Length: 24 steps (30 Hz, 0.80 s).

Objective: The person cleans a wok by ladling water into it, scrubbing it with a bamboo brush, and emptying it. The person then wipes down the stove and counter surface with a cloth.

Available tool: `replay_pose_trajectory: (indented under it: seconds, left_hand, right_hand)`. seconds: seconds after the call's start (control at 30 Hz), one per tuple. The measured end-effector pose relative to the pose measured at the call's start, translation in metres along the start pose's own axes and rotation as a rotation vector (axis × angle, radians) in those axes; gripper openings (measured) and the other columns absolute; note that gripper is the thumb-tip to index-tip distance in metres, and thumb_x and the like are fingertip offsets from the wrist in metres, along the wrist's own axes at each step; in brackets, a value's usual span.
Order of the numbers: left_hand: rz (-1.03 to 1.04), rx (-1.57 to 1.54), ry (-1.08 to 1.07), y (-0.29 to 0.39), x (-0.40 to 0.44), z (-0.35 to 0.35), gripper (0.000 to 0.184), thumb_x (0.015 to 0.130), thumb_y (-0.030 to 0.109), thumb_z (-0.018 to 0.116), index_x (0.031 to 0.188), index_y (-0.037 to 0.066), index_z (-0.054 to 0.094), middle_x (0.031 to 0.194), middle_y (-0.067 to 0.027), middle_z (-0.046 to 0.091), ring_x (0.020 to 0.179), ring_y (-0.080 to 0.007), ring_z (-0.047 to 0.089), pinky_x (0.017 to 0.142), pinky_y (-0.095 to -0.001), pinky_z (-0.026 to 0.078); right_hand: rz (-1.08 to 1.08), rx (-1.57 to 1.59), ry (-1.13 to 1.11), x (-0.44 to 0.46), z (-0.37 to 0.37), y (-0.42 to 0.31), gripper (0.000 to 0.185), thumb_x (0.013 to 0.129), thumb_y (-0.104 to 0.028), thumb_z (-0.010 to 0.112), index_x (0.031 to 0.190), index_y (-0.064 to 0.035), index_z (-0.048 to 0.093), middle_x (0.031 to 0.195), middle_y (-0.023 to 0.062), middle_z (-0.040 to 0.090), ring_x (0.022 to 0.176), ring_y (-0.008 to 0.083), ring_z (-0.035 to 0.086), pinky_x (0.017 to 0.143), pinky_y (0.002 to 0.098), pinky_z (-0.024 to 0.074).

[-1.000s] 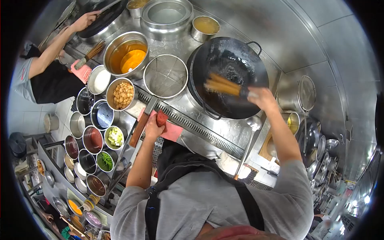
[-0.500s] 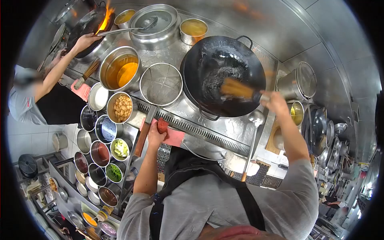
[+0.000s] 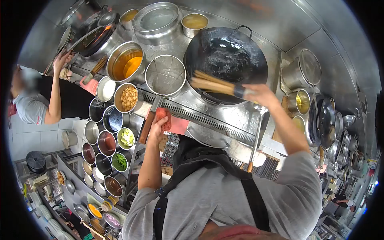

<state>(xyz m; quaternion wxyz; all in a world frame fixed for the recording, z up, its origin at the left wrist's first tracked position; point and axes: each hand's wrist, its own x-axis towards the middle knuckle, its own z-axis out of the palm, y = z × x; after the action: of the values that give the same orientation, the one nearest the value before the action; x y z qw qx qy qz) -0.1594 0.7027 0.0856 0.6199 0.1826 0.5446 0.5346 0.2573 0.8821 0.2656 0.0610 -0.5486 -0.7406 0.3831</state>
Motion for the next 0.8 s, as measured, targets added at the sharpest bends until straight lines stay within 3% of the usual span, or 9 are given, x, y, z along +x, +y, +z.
replay_pose_trajectory:
  seconds: [0.07, 0.2, 0.23, 0.33, 0.37, 0.53, 0.6, 0.67, 0.8]
  left_hand:
    - [-0.152, -0.256, -0.108, 0.02, -0.017, 0.02, 0.044, 0.08, 0.014, 0.064, 0.121, 0.005, 0.049, 0.098, -0.0075, 0.061, 0.076, -0.022, 0.063, 0.067, -0.0337, 0.054]
    - [-0.133, -0.119, -0.326, 0.029, 0.002, 0.064, 0.037, 0.081, 0.013, 0.061, 0.115, 0.007, 0.051, 0.086, -0.0077, 0.059, 0.065, -0.0204, 0.06, 0.055, -0.0316, 0.052]
    - [-0.154, -0.015, -0.285, 0.039, 0.001, 0.085, 0.033, 0.084, 0.016, 0.062, 0.114, 0.008, 0.052, 0.076, -0.0067, 0.057, 0.056, -0.0163, 0.055, 0.044, -0.0273, 0.043]
    - [-0.166, 0.099, -0.029, 0.046, 0.009, 0.142, 0.028, 0.09, 0.024, 0.058, 0.112, 0.007, 0.052, 0.072, -0.0046, 0.054, 0.054, -0.0144, 0.052, 0.044, -0.0249, 0.04]
    - [-0.148, 0.131, -0.228, 0.042, 0.021, 0.141, 0.032, 0.095, 0.038, 0.047, 0.108, 0.01, 0.054, 0.073, -0.004, 0.058, 0.058, -0.0167, 0.057, 0.05, -0.03, 0.044]
    - [-0.289, 0.334, -0.139, 0.019, 0.053, 0.178, 0.052, 0.094, 0.056, 0.032, 0.102, 0.011, 0.058, 0.085, -0.0042, 0.065, 0.077, -0.0235, 0.066, 0.071, -0.0455, 0.047]
    - [-0.318, 0.3, -0.156, 0.013, 0.06, 0.192, 0.043, 0.094, 0.05, 0.039, 0.09, 0.012, 0.059, 0.085, -0.0046, 0.065, 0.075, -0.0237, 0.066, 0.071, -0.0473, 0.046]
    - [-0.317, 0.279, -0.113, 0.001, 0.071, 0.2, 0.034, 0.092, 0.04, 0.044, 0.092, 0.01, 0.059, 0.087, -0.0079, 0.067, 0.073, -0.023, 0.065, 0.071, -0.0442, 0.046]
    - [-0.264, 0.15, -0.142, -0.003, 0.069, 0.202, 0.008, 0.079, 0.014, 0.052, 0.085, 0.009, 0.055, 0.085, -0.0142, 0.069, 0.066, -0.0206, 0.062, 0.065, -0.0365, 0.046]
  right_hand:
    - [-0.011, -0.254, -0.006, -0.025, -0.033, 0.037, 0.052, 0.069, -0.031, 0.074, 0.118, -0.0177, 0.064, 0.104, 0.0168, 0.067, 0.095, 0.0292, 0.065, 0.09, 0.0343, 0.0476]
    - [0.212, -0.591, 0.348, -0.04, -0.107, 0.075, 0.048, 0.07, -0.028, 0.073, 0.117, -0.0189, 0.064, 0.1, 0.0196, 0.066, 0.093, 0.033, 0.064, 0.086, 0.0384, 0.0498]
    - [0.21, -0.587, 0.364, -0.045, -0.114, 0.066, 0.048, 0.07, -0.028, 0.073, 0.117, -0.0189, 0.064, 0.1, 0.0196, 0.066, 0.093, 0.033, 0.064, 0.086, 0.0384, 0.0498]
    - [0.15, -0.625, 0.604, -0.057, -0.115, 0.046, 0.047, 0.072, -0.027, 0.072, 0.118, -0.0194, 0.063, 0.103, 0.0199, 0.065, 0.097, 0.0347, 0.062, 0.088, 0.0401, 0.0489]
    - [0.15, -0.502, 0.646, -0.064, -0.113, 0.046, 0.047, 0.073, -0.028, 0.072, 0.118, -0.019, 0.063, 0.105, 0.0196, 0.064, 0.098, 0.0338, 0.062, 0.088, 0.04, 0.0487]
    - [0.187, 0.136, 0.562, -0.1, -0.07, 0.108, 0.05, 0.074, -0.031, 0.072, 0.119, -0.0122, 0.062, 0.105, 0.0183, 0.066, 0.096, 0.0287, 0.065, 0.086, 0.0354, 0.0483]
    - [0.245, 0.019, 0.565, -0.113, -0.037, 0.132, 0.051, 0.073, -0.03, 0.071, 0.119, -0.0101, 0.062, 0.1, 0.0195, 0.067, 0.091, 0.0284, 0.066, 0.083, 0.0348, 0.0489]
    - [0.441, 0.443, 0.535, -0.129, -0.028, 0.108, 0.051, 0.072, -0.031, 0.071, 0.118, -0.0099, 0.063, 0.1, 0.0191, 0.067, 0.095, 0.0278, 0.065, 0.086, 0.0336, 0.0479]
    - [0.277, 0.177, 0.605, -0.145, -0.011, 0.104, 0.051, 0.072, -0.03, 0.072, 0.118, -0.0096, 0.062, 0.1, 0.0194, 0.067, 0.098, 0.0293, 0.064, 0.087, 0.0344, 0.0475]
